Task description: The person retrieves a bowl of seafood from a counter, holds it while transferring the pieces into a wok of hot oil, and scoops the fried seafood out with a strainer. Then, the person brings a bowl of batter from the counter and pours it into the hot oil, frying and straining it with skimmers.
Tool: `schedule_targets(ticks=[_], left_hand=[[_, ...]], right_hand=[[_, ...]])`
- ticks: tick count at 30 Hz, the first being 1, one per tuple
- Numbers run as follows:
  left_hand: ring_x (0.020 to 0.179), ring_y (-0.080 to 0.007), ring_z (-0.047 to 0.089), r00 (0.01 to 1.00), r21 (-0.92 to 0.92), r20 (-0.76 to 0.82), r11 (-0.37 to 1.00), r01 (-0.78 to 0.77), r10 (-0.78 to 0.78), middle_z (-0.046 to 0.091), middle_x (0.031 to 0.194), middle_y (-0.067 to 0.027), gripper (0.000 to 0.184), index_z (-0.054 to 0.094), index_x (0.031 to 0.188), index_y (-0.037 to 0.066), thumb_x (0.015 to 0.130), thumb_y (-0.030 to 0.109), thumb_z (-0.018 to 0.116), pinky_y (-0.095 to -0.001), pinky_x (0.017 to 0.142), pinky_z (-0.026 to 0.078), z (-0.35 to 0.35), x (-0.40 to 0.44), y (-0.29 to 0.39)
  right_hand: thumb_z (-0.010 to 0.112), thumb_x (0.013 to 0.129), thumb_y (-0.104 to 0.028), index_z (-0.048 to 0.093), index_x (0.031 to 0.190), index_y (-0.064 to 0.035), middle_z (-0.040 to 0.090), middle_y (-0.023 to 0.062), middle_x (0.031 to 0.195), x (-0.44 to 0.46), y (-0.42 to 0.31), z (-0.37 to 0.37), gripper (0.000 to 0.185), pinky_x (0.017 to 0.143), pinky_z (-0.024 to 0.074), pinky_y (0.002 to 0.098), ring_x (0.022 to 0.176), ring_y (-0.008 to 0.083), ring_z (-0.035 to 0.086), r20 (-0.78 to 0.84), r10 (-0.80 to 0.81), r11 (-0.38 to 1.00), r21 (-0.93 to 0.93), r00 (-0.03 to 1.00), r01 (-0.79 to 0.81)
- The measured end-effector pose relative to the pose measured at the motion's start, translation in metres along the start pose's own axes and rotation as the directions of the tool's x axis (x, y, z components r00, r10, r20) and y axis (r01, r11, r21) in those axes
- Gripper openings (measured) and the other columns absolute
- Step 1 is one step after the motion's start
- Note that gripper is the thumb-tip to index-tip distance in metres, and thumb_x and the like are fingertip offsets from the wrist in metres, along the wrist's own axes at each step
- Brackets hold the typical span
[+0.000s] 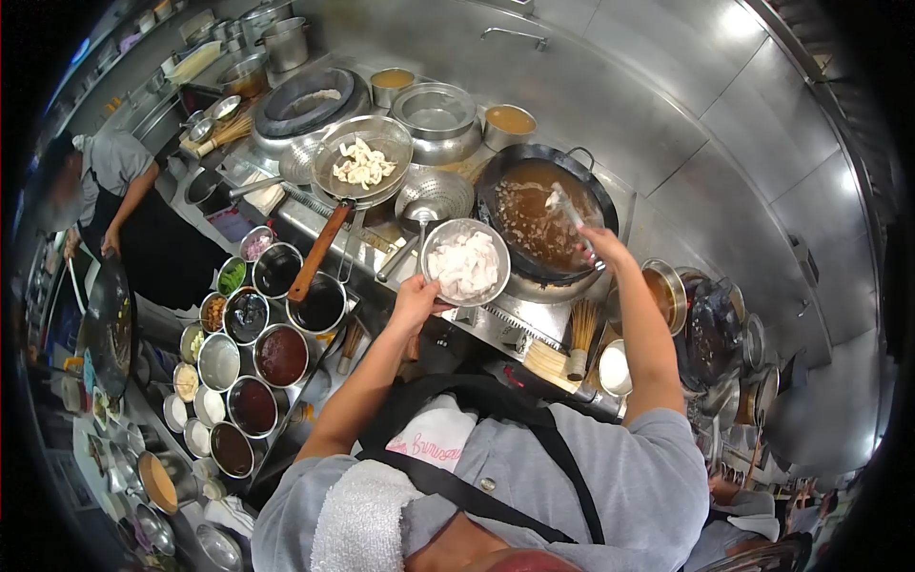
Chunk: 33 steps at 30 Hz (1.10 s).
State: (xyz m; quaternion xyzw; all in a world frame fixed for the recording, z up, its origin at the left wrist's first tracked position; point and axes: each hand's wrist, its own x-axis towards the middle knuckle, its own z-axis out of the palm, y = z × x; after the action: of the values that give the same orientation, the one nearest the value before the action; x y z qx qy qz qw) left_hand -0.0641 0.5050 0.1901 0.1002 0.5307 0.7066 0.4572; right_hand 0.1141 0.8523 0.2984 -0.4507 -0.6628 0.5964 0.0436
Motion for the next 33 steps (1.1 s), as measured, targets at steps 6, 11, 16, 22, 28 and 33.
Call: schedule_targets(ticks=[6, 11, 16, 22, 28, 33], left_hand=[[0.083, -0.0229, 0.067, 0.996, 0.024, -0.007, 0.996, -0.089, 0.09, 0.065, 0.098, -0.0155, 0.02, 0.053, 0.104, -0.008, 0.092, 0.006, 0.045, -0.0329, 0.069, 0.06, 0.003, 0.007, 0.019], [0.089, -0.0226, 0.066, 0.996, 0.064, 0.058, 0.996, -0.07, 0.066, 0.064, 0.103, -0.014, 0.024, 0.054, 0.11, -0.005, 0.092, 0.007, 0.044, -0.0332, 0.074, 0.058, -0.003, 0.022, 0.018], [0.09, -0.023, 0.066, 0.995, 0.014, 0.047, 0.996, -0.091, 0.09, 0.064, 0.103, -0.0145, 0.023, 0.054, 0.109, -0.005, 0.093, 0.007, 0.044, -0.0346, 0.075, 0.058, 0.004, 0.013, 0.029], [0.091, -0.024, 0.066, 0.993, 0.015, 0.066, 0.995, -0.1, 0.099, 0.064, 0.104, -0.0153, 0.023, 0.052, 0.111, -0.006, 0.092, 0.005, 0.044, -0.0363, 0.076, 0.059, -0.017, 0.023, 0.021], [0.08, -0.0218, 0.067, 0.982, 0.096, 0.043, 0.978, -0.187, 0.184, 0.065, 0.091, -0.0142, 0.017, 0.055, 0.099, -0.006, 0.092, 0.007, 0.047, -0.0314, 0.064, 0.06, -0.013, 0.026, 0.033], [0.066, -0.0131, 0.062, 0.95, 0.202, 0.07, 0.928, -0.313, 0.305, 0.058, 0.073, -0.0058, 0.014, 0.054, 0.081, -0.003, 0.089, 0.008, 0.055, -0.0293, 0.056, 0.059, -0.006, 0.049, 0.021]], right_hand=[[0.062, 0.082, -0.015, 0.059, 0.089, -0.0001, 0.059, 0.0045, 0.074, 0.001, -0.023, -0.033, 0.017, 0.045, 0.0427, 0.0241, 0.057, 0.0083, 0.051, -0.016, -0.2, 0.958, -0.211, 0.98, 0.192], [0.059, 0.08, -0.012, 0.059, 0.094, -0.0002, 0.065, 0.0119, 0.084, 0.041, -0.013, -0.029, 0.018, 0.058, 0.0511, 0.0355, 0.071, 0.0216, 0.064, -0.035, -0.396, 0.551, -0.809, 0.918, 0.206], [0.049, 0.087, -0.009, 0.056, 0.109, -0.0043, 0.065, 0.0214, 0.097, 0.036, -0.026, 0.01, 0.024, 0.078, 0.0537, 0.0419, 0.091, 0.0334, 0.065, -0.025, -0.533, -0.001, -1.0, 0.846, -0.031], [0.054, 0.086, -0.014, 0.05, 0.116, -0.0039, 0.065, 0.0227, 0.097, 0.008, -0.058, 0.012, 0.032, 0.078, 0.052, 0.0451, 0.091, 0.0385, 0.064, -0.16, -0.57, 0.172, -0.982, 0.806, -0.074], [0.062, 0.084, -0.03, 0.054, 0.122, -0.0082, 0.066, 0.0199, 0.09, -0.113, -0.085, 0.039, 0.044, 0.077, 0.0502, 0.0455, 0.088, 0.038, 0.063, 0.022, -0.638, 0.286, -0.922, 0.77, 0.263], [0.063, 0.083, -0.036, 0.06, 0.117, -0.008, 0.066, 0.0188, 0.082, -0.162, -0.077, 0.081, 0.044, 0.076, 0.0506, 0.0441, 0.083, 0.0355, 0.064, 0.251, -0.551, 0.218, -0.877, 0.796, 0.428]])
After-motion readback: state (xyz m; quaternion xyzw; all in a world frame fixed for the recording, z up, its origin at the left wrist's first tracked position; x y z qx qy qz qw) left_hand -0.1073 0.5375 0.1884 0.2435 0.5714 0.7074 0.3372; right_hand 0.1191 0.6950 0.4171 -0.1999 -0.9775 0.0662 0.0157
